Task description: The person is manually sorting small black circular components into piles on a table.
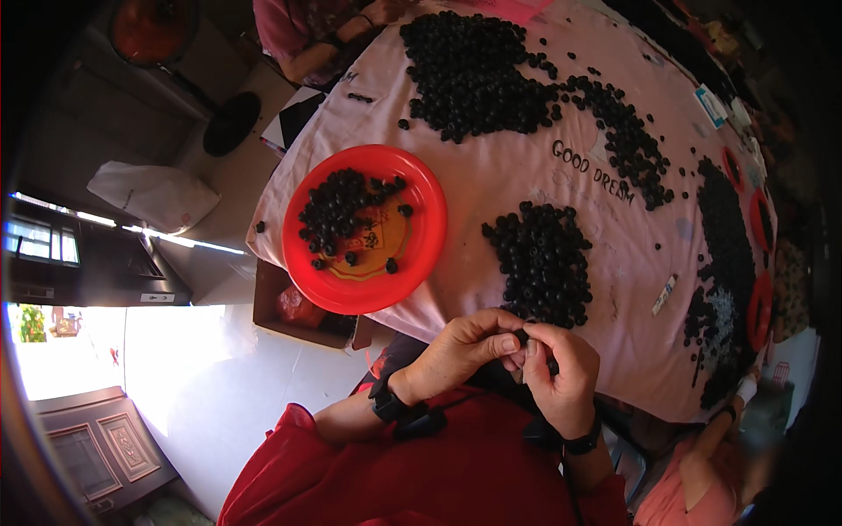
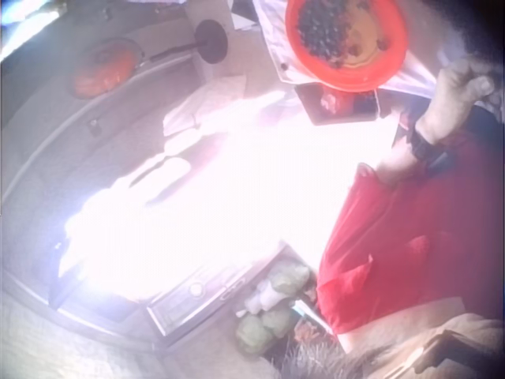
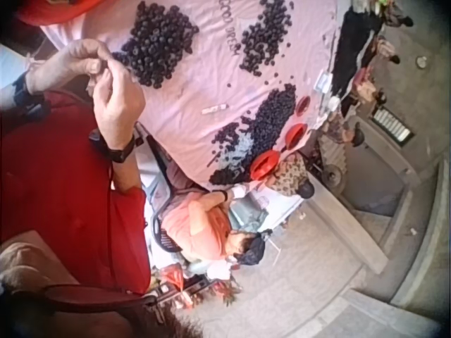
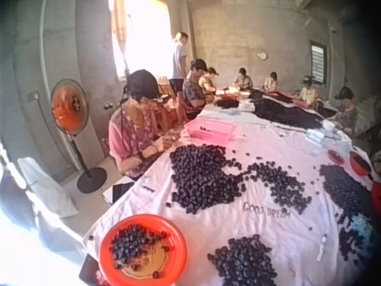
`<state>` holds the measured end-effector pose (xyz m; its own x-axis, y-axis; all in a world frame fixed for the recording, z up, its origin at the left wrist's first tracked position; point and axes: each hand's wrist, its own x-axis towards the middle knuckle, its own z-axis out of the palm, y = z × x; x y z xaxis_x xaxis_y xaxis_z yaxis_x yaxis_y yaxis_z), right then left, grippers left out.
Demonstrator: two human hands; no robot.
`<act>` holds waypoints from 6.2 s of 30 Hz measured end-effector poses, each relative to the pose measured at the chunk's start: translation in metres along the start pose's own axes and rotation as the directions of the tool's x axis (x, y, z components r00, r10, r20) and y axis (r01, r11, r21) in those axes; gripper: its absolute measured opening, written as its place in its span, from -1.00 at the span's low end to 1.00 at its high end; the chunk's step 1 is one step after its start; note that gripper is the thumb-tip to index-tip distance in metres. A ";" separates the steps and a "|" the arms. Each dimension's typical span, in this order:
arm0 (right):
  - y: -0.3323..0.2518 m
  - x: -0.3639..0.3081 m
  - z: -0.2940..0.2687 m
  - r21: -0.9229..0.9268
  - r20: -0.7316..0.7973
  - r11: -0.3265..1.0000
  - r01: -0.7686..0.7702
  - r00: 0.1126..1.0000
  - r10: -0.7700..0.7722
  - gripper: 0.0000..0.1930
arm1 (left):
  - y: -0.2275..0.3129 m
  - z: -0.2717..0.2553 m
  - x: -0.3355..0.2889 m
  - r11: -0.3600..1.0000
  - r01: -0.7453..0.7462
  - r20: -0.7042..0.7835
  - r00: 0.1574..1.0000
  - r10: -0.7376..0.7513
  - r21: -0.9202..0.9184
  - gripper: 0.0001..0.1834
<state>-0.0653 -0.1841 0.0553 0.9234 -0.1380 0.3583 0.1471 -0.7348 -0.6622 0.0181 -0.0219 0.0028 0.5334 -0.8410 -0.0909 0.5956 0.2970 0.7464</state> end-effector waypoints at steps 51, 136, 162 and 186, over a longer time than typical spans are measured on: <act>-0.005 0.005 0.010 0.038 -0.033 0.961 -0.272 0.961 0.274 -0.78 | 0.000 0.001 -0.003 0.871 -0.105 -0.007 0.992 0.124 0.480 -0.74; 0.032 -0.008 0.005 0.065 -0.150 0.926 -0.372 0.914 0.378 -0.83 | 0.018 -0.046 -0.014 0.932 -0.336 -0.549 0.809 0.212 -0.134 -0.63; 0.093 0.035 0.029 -0.328 -0.041 0.912 -0.247 0.968 0.248 -0.56 | -0.024 -0.035 0.111 -0.082 0.106 -0.035 0.794 0.607 0.991 -0.55; 0.078 0.017 0.003 -0.098 0.059 0.976 -0.194 0.978 0.200 -0.76 | 0.001 -0.020 0.047 0.097 0.109 -0.143 0.838 0.527 0.989 -0.62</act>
<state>-0.0369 -0.2419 0.0084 0.9533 -0.2429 0.1794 -0.0700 -0.7555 -0.6514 0.0555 -0.0519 -0.0144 0.8468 -0.4831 0.2225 -0.4787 -0.5100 0.7147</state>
